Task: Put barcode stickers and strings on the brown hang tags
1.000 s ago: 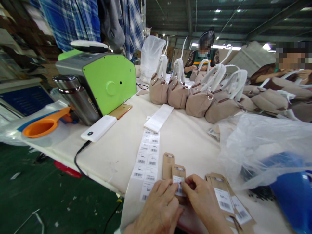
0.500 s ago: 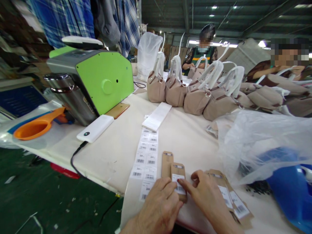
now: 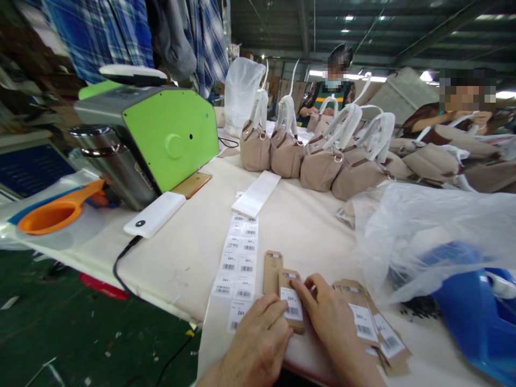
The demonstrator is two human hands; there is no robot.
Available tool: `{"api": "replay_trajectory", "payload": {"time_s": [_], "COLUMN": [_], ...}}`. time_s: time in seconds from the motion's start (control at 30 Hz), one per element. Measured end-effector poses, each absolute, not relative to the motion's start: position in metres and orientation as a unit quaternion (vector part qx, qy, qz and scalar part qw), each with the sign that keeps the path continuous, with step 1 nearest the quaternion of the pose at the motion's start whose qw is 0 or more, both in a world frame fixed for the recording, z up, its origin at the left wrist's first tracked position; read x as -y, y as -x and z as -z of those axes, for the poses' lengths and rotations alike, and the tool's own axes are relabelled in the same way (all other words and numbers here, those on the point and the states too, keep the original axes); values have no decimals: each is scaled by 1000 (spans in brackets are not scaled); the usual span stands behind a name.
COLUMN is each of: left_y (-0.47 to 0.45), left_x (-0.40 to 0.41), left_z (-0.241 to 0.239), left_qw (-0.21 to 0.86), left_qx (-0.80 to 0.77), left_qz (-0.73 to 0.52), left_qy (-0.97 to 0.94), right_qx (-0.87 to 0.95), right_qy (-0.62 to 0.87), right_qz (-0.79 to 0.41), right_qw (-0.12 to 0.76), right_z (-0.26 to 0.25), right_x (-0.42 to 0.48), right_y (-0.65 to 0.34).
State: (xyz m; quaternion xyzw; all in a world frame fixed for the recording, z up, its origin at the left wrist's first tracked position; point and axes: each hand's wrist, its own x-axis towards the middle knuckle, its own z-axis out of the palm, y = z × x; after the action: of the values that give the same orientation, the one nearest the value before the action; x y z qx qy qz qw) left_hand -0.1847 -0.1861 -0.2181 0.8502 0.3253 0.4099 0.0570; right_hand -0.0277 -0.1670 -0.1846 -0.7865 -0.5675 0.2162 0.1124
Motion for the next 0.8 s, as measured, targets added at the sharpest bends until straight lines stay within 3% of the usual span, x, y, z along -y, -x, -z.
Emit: {"api": "replay_trajectory", "payload": {"time_s": [0.1, 0.3, 0.8], "left_y": [185, 186, 186], "left_x": [187, 187, 189], "left_z": [220, 225, 231], "left_qw": [64, 53, 3], "left_qx": [-329, -327, -325], "left_qz": [-409, -425, -432], "left_qy": [-849, -843, -841], "right_qx": [579, 639, 671], "right_qy": [763, 680, 605], "right_qz": [-257, -264, -256], "right_qw": [130, 244, 344], "right_z": [187, 188, 180], "right_x": [173, 162, 156], "right_y": [24, 19, 15]}}
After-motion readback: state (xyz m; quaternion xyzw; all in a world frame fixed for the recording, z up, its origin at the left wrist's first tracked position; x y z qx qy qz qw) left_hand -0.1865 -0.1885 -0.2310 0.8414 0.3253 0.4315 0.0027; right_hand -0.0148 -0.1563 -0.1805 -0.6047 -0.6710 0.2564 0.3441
